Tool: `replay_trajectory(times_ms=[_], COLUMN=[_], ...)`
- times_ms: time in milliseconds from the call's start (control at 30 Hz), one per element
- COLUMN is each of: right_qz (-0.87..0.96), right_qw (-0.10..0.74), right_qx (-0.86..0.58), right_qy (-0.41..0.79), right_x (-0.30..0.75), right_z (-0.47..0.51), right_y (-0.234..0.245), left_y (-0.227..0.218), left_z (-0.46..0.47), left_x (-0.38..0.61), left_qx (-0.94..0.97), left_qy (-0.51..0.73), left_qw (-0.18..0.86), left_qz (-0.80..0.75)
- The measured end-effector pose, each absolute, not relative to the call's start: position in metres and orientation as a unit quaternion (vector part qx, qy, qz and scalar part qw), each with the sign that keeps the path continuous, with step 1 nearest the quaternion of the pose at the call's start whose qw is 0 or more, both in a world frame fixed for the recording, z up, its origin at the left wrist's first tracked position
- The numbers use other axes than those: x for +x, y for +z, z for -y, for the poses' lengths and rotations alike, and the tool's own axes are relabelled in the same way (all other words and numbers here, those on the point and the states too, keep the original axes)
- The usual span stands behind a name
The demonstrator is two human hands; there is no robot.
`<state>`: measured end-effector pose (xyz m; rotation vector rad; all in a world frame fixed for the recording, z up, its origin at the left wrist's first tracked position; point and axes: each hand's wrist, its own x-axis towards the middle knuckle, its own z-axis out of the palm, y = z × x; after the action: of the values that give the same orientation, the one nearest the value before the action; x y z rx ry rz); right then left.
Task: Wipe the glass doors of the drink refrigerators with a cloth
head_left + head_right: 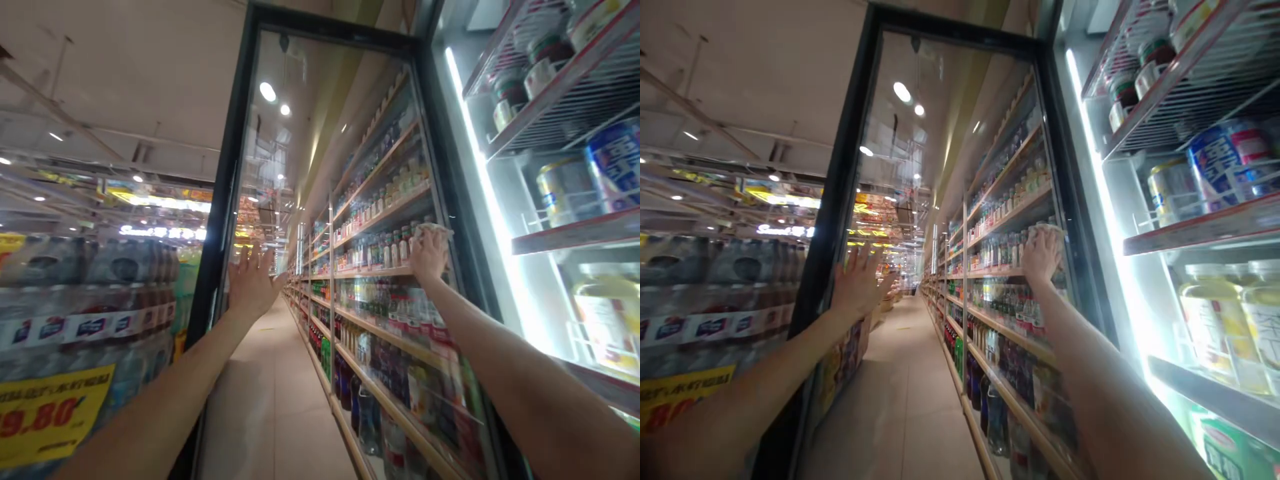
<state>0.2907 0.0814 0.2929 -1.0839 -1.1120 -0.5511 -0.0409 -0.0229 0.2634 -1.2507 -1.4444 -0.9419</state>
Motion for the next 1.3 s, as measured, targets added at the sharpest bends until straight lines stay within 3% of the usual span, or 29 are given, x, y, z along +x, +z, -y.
replay_trajectory(times_ms=[100, 233, 300, 400, 467, 533, 700, 867, 967, 1100, 1233, 1300], right_qz=[0.562, 0.730, 0.714, 0.573, 0.541, 0.577, 0.739, 0.635, 0.723, 0.803, 0.802, 0.757], right_qw=[0.642, 0.495, 0.527, 0.675, 0.699, 0.675, 0.491, 0.623, 0.541, 0.427, 0.413, 0.481], right_qx=[-0.439, -0.247, -0.237, -0.346, -0.368, -0.346, -0.194, -0.334, -0.250, -0.110, -0.066, -0.124], right_qy=[-0.281, -0.400, -0.396, -0.310, -0.289, -0.304, -0.418, -0.313, -0.348, -0.400, -0.427, -0.424], right_x=[0.251, 0.194, 0.198, 0.217, 0.210, 0.181, 0.118, 0.105, 0.062, 0.018, 0.060, 0.106], right_z=[-0.075, -0.067, -0.068, -0.075, -0.075, -0.069, -0.049, -0.041, -0.028, -0.015, -0.028, -0.043], right_y=[0.301, 0.287, 0.286, 0.302, 0.314, 0.317, 0.311, 0.329, 0.316, 0.279, 0.268, 0.271], left_y=[0.265, 0.266, 0.268, 0.271, 0.274, 0.275, 0.273, 0.270, 0.271, 0.278, 0.285, 0.286], left_z=[0.019, 0.020, 0.022, 0.026, 0.027, 0.028, 0.034, 0.041, 0.041, 0.034, 0.022, 0.016], left_x=[-0.036, -0.036, -0.041, -0.049, -0.051, -0.051, -0.058, -0.084, -0.092, -0.084, -0.072, -0.070], left_qx=[-0.504, -0.502, -0.507, -0.511, -0.515, -0.518, -0.528, -0.520, -0.528, -0.603, -0.606, -0.580], left_qy=[-0.394, -0.386, -0.377, -0.374, -0.378, -0.382, -0.349, -0.363, -0.436, -0.541, -0.580, -0.596], left_qw=[0.475, 0.486, 0.493, 0.487, 0.471, 0.460, 0.491, 0.527, 0.507, 0.402, 0.361, 0.364], left_qz=[0.605, 0.603, 0.599, 0.602, 0.609, 0.612, 0.598, 0.566, 0.523, 0.426, 0.408, 0.420])
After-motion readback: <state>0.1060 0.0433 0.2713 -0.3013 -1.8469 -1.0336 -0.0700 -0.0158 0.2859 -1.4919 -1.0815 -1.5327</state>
